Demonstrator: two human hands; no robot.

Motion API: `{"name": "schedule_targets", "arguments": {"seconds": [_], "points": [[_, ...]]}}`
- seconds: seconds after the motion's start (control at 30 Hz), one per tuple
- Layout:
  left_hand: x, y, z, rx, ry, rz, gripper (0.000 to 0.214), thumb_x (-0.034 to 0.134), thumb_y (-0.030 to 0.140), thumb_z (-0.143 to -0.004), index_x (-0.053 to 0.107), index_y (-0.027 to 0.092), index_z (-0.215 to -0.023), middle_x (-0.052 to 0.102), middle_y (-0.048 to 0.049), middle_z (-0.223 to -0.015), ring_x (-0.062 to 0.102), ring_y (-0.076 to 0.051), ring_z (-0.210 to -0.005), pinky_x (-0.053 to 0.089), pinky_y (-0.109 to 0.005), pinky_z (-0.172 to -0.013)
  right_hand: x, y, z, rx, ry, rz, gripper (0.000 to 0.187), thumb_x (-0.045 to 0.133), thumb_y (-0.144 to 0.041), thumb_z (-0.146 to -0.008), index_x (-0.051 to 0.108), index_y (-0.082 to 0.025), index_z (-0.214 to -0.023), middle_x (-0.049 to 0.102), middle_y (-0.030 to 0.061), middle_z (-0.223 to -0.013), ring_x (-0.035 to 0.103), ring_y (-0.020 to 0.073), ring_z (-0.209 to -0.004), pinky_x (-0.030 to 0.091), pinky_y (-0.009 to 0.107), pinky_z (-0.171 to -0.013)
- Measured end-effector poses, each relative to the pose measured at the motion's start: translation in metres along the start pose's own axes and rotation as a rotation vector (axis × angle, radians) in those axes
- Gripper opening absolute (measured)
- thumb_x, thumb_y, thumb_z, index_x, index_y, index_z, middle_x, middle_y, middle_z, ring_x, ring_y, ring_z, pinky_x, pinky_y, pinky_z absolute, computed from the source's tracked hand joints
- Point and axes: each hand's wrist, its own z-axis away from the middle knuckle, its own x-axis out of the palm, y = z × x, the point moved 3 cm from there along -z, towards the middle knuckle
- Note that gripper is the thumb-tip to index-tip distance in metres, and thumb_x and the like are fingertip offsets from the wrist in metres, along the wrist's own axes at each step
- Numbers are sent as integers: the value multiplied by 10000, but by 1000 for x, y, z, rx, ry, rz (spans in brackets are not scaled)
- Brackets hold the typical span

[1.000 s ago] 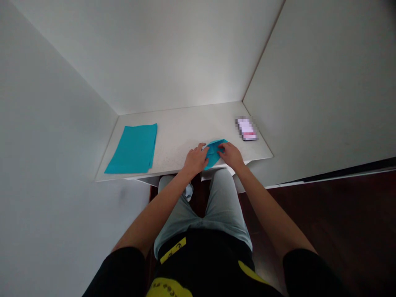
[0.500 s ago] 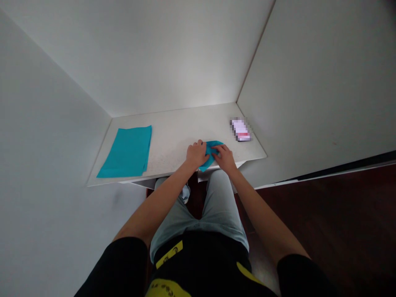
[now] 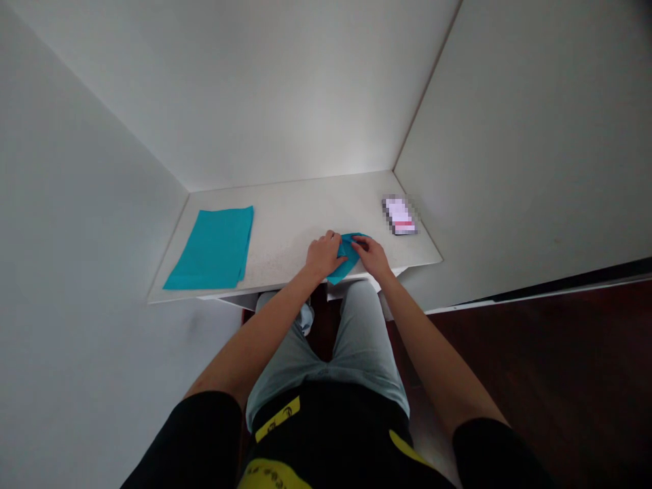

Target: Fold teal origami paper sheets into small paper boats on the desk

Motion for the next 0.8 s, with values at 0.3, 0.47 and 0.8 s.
{"name": "schedule_targets", "arguments": {"seconds": [0.3,0.47,0.8], "points": [[1,-5,7,93,65,-17,335,691,413,-1029,563,216,-1268,644,-133,-1342,678,-298,-1176,509,-408,-962,-15,-5,3,84,139,-149,423,841,-589,-703,705,-242,-905,766,53,-905,693,246,-837,611,439,-871],[2,-8,14,129,82,-42,349,677,294,-1005,549,211,-1320,614,-145,-1433,639,-304,-1245,481,-423,-1019,-17,-6,1,145,162,-370,422,812,-534,-683,608,-275,-947,673,-19,-867,682,216,-839,619,417,-866],[-4,-9,18,44,122,19,326,584,383,-1049,606,200,-1318,656,-168,-1359,627,-325,-1248,424,-453,-1079,-12,-27,13,131,80,-517,388,778,-515,-793,592,-314,-1067,724,-34,-976,760,213,-906,628,440,-979]]}}
